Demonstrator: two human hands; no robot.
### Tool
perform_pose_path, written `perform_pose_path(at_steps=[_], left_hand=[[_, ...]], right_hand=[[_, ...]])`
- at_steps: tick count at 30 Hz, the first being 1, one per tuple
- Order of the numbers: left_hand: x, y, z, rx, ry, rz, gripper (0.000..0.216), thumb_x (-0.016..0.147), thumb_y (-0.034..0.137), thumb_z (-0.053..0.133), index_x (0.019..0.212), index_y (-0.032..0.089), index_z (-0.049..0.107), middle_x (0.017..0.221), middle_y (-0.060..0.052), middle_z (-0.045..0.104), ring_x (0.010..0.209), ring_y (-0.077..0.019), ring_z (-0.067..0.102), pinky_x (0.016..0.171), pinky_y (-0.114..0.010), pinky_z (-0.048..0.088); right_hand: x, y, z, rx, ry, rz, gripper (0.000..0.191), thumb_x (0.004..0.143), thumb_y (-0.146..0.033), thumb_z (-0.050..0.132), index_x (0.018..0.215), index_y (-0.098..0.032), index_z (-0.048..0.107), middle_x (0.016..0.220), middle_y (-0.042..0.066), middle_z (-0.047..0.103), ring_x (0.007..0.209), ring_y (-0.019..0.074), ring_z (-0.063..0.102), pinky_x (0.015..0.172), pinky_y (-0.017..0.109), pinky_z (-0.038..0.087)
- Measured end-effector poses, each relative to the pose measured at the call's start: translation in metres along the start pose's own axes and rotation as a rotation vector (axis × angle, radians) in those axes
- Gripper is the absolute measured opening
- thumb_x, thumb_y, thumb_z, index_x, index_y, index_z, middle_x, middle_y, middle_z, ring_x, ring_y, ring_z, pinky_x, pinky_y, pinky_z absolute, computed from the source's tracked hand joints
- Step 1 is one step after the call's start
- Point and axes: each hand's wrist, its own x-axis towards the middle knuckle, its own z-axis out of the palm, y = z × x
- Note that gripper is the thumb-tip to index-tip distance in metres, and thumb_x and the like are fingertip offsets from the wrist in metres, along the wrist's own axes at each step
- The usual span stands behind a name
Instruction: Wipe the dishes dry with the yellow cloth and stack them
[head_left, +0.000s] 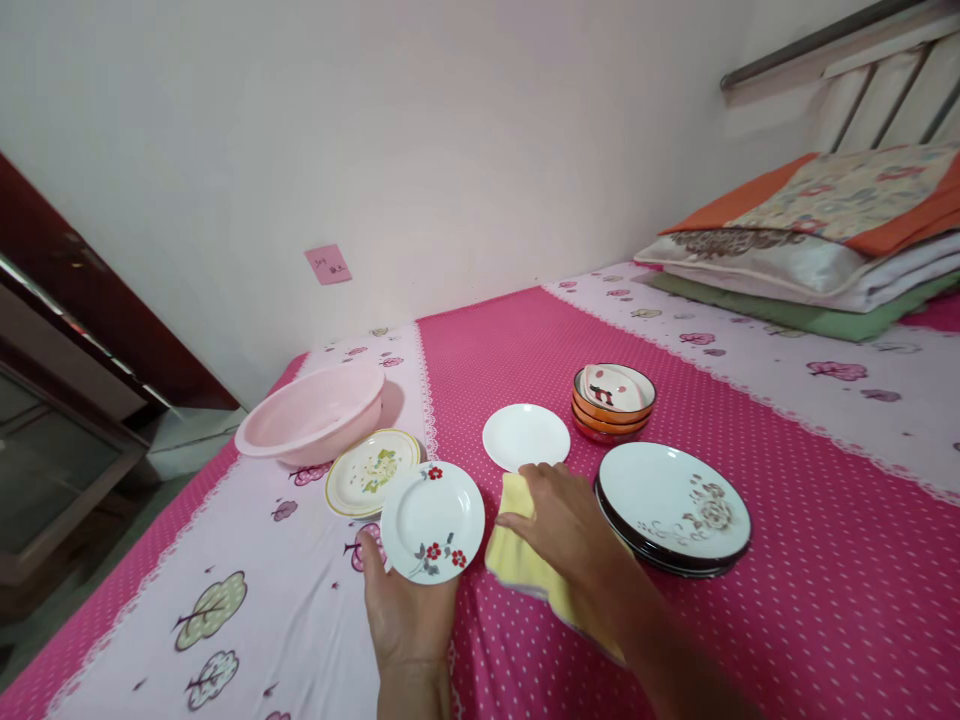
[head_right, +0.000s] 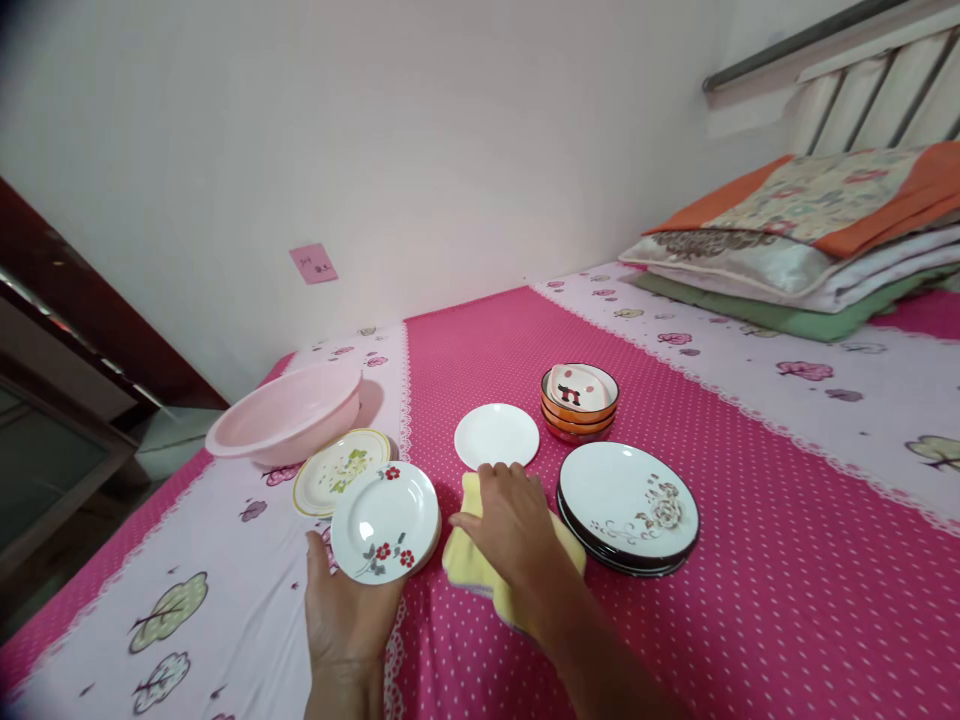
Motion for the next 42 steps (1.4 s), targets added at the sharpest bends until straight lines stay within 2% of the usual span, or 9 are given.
perform_pose_path(at_steps=[3,6,13,18,20,24,31,37,42], left_hand=[[0.0,0.005,0.003,0.013,0.097,-0.005,0.04,0.099,0.05,0.054,0.127,0.031,0.075,0.137,-0.007,0.071,0.137,-0.0349,0.057,0.114,-0.061,0.043],[0.001,0.01,0.004,0.004,0.136,-0.025,0.039,0.102,0.043,0.048,0.126,0.031,0.075,0.136,-0.005,0.072,0.137,-0.0318,0.057,0.114,-0.057,0.044],[0.0,0.012,0.004,0.012,0.092,-0.001,0.037,0.098,0.047,0.054,0.123,0.034,0.077,0.136,-0.004,0.072,0.14,-0.0325,0.054,0.115,-0.055,0.043],[-0.003,0.006,0.008,0.029,0.028,-0.012,0.038,0.099,0.048,0.053,0.124,0.032,0.077,0.137,-0.006,0.071,0.141,-0.0324,0.053,0.115,-0.054,0.044],[-0.005,0.004,0.012,0.018,0.069,-0.013,0.039,0.099,0.048,0.053,0.123,0.031,0.077,0.138,-0.006,0.071,0.14,-0.0323,0.054,0.114,-0.055,0.045],[-0.008,0.003,0.015,0.022,0.088,-0.033,0.041,0.1,0.047,0.051,0.127,0.03,0.075,0.139,-0.007,0.07,0.137,-0.033,0.057,0.114,-0.056,0.045],[-0.006,0.001,0.008,-0.001,-0.03,-0.112,0.042,0.099,0.045,0.054,0.135,0.03,0.07,0.138,-0.008,0.07,0.133,-0.0329,0.061,0.112,-0.054,0.047],[-0.006,0.006,0.013,0.023,0.001,-0.095,0.042,0.101,0.042,0.051,0.134,0.028,0.072,0.139,-0.008,0.069,0.136,-0.0324,0.058,0.115,-0.054,0.044],[-0.006,0.007,0.018,0.041,0.077,-0.107,0.043,0.101,0.043,0.047,0.131,0.026,0.073,0.138,-0.008,0.07,0.137,-0.0328,0.057,0.115,-0.057,0.043]], right_hand=[[-0.001,-0.011,0.017,-0.022,-0.063,-0.037,0.025,0.095,-0.015,0.053,0.117,-0.01,0.066,0.118,0.02,0.07,0.113,0.0348,0.062,0.093,0.043,0.041],[-0.002,-0.013,0.021,-0.011,-0.111,-0.098,0.037,0.09,0.0,0.042,0.113,-0.013,0.068,0.115,0.016,0.072,0.111,0.0299,0.064,0.092,0.04,0.041],[-0.002,0.024,-0.02,-0.049,-0.099,0.052,0.029,0.091,-0.008,0.048,0.112,-0.008,0.068,0.118,0.021,0.069,0.11,0.0318,0.065,0.089,0.038,0.043],[-0.001,0.014,-0.004,0.046,-0.111,0.055,0.048,0.093,-0.045,0.064,0.123,-0.008,0.066,0.123,0.022,0.07,0.113,0.0348,0.066,0.09,0.039,0.046],[0.001,0.008,0.01,0.065,-0.118,0.056,0.044,0.088,-0.033,0.07,0.121,-0.004,0.067,0.126,0.025,0.068,0.119,0.0372,0.063,0.095,0.04,0.044],[0.005,0.019,0.018,0.103,-0.131,0.087,0.039,0.087,-0.007,0.054,0.124,-0.005,0.066,0.122,0.024,0.07,0.115,0.0311,0.066,0.094,0.037,0.044],[0.003,0.05,0.003,0.507,-0.206,-0.015,0.024,0.087,-0.03,0.063,0.105,-0.017,0.071,0.092,0.004,0.072,0.086,0.0215,0.063,0.075,0.03,0.043],[0.003,0.044,0.011,0.387,-0.142,0.004,0.019,0.081,-0.022,0.063,0.097,-0.018,0.07,0.098,0.008,0.071,0.09,0.0243,0.062,0.076,0.031,0.041],[0.003,0.046,-0.011,0.461,-0.033,-0.026,0.016,0.088,-0.021,0.048,0.083,-0.018,0.062,0.081,0.004,0.066,0.077,0.0194,0.059,0.069,0.028,0.037]])
